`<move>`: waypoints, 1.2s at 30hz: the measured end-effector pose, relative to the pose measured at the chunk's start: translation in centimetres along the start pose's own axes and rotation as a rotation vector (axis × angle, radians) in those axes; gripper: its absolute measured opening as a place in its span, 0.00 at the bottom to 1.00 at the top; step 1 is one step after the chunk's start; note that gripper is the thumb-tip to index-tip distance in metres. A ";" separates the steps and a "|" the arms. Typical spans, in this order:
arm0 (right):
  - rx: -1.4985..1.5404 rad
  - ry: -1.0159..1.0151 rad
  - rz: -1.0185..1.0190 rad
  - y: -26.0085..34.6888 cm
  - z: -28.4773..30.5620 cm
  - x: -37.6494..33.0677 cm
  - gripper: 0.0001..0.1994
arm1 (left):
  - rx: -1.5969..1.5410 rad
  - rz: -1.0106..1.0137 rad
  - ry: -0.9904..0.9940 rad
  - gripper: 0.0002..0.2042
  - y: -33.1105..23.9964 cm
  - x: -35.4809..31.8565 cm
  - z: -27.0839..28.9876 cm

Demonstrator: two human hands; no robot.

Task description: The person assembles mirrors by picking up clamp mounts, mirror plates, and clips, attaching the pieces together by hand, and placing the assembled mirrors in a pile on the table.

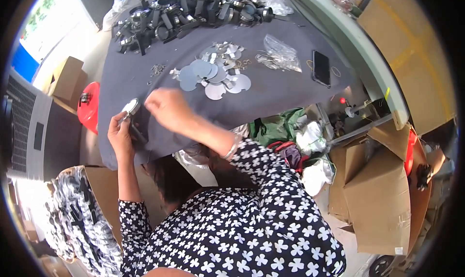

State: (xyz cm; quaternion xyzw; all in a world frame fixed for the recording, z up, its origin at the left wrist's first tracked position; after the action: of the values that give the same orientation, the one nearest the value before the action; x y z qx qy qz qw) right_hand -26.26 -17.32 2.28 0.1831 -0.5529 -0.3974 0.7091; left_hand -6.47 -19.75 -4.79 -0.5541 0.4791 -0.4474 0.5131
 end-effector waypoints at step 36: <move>-1.237 0.533 0.037 -13.9 22.6 0.7 0.05 | 0.008 -0.017 0.041 0.07 -0.4 0.2 -1.0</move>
State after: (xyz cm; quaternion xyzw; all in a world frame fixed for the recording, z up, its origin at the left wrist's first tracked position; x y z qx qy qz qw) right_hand -52.24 -22.37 0.33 -0.1745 -0.0324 -0.5701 0.8022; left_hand -7.35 -20.05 -4.28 -0.5468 0.4828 -0.4650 0.5017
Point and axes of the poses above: each hand's wrist, its own x-axis towards the middle knuckle, its own z-axis out of the back of the hand, y = z × x, the point moved 7 cm from there along x, towards the middle knuckle, and after that the axes turned 7 degrees about z, right-handed, at the moved point
